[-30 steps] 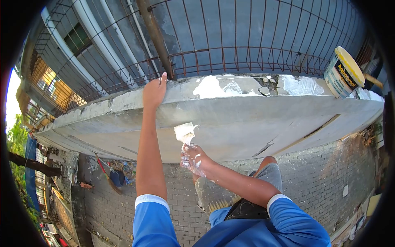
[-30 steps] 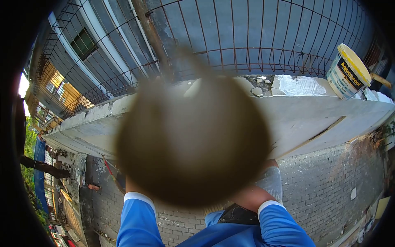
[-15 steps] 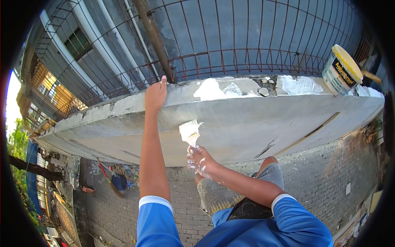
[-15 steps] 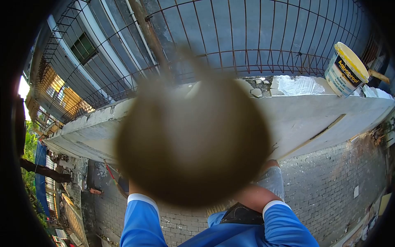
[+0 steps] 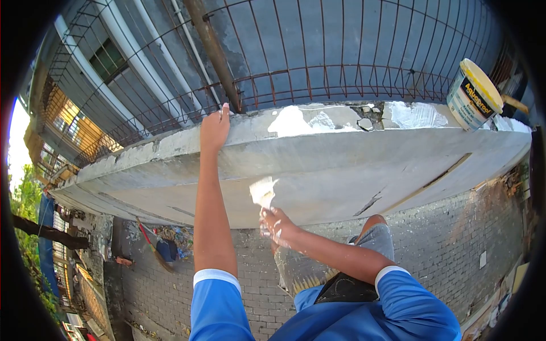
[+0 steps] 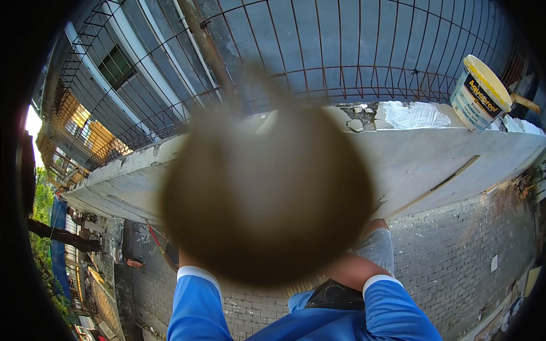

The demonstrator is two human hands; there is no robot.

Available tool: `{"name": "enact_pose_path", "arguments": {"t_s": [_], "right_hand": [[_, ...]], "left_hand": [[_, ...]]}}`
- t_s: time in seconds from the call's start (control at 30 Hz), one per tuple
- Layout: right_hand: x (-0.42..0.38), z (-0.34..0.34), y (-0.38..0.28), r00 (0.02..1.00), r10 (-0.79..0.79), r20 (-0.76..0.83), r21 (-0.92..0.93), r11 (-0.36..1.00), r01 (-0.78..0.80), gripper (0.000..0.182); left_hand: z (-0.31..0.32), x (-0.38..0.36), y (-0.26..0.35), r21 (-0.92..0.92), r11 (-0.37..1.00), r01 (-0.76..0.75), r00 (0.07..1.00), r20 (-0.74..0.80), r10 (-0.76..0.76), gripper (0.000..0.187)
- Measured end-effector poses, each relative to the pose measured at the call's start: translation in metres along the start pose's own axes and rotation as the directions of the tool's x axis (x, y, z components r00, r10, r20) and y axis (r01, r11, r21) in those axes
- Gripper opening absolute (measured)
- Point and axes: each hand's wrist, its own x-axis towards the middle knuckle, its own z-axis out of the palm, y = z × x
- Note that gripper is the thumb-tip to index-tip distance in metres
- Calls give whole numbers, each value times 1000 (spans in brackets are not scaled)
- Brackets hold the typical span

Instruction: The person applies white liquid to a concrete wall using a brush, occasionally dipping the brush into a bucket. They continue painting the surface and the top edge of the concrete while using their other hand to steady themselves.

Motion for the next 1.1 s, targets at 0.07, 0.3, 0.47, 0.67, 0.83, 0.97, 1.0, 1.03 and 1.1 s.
{"name": "enact_pose_path", "arguments": {"t_s": [0.07, 0.3, 0.47, 0.67, 0.83, 0.97, 1.0, 1.03, 1.1], "right_hand": [[7, 5, -29, 996, -33, 86, 58, 998, 28, 13], [-56, 43, -68, 961, -152, 230, 68, 988, 140, 13], [-14, -23, -13, 990, -9, 143, 128, 992, -9, 13], [-57, 17, -84, 969, -139, 203, 48, 990, 132, 10], [-78, 7, -60, 968, -160, 195, 118, 983, 138, 9], [12, -69, 18, 998, 56, 10, -15, 998, -56, 13], [12, -63, 12, 999, 35, 2, -43, 998, -34, 12], [9, -47, -1, 1000, 16, -5, -69, 998, -16, 11], [-7, -12, -34, 999, -17, 28, -65, 998, 19, 10]], "left_hand": [[-4, -2, 5, -3, 1000, -1, 1000, 0, 1, 59], [-3, 1, 3, 19, 1000, -4, 1000, 13, 3, 62], [1, -1, 1, 10, 1000, -5, 999, -39, 6, 63], [-2, -1, 4, 8, 1000, 10, 1000, 12, -10, 63], [-2, -3, 5, -6, 1000, 14, 1000, -20, -14, 63], [-1, -2, 3, 8, 1000, 24, 999, -25, -24, 63], [0, -1, 3, 14, 999, 30, 999, -24, -30, 63], [-1, 1, 3, 22, 999, 38, 999, -21, -38, 63], [-2, -2, 4, 24, 999, 46, 999, -8, -46, 64]]}}
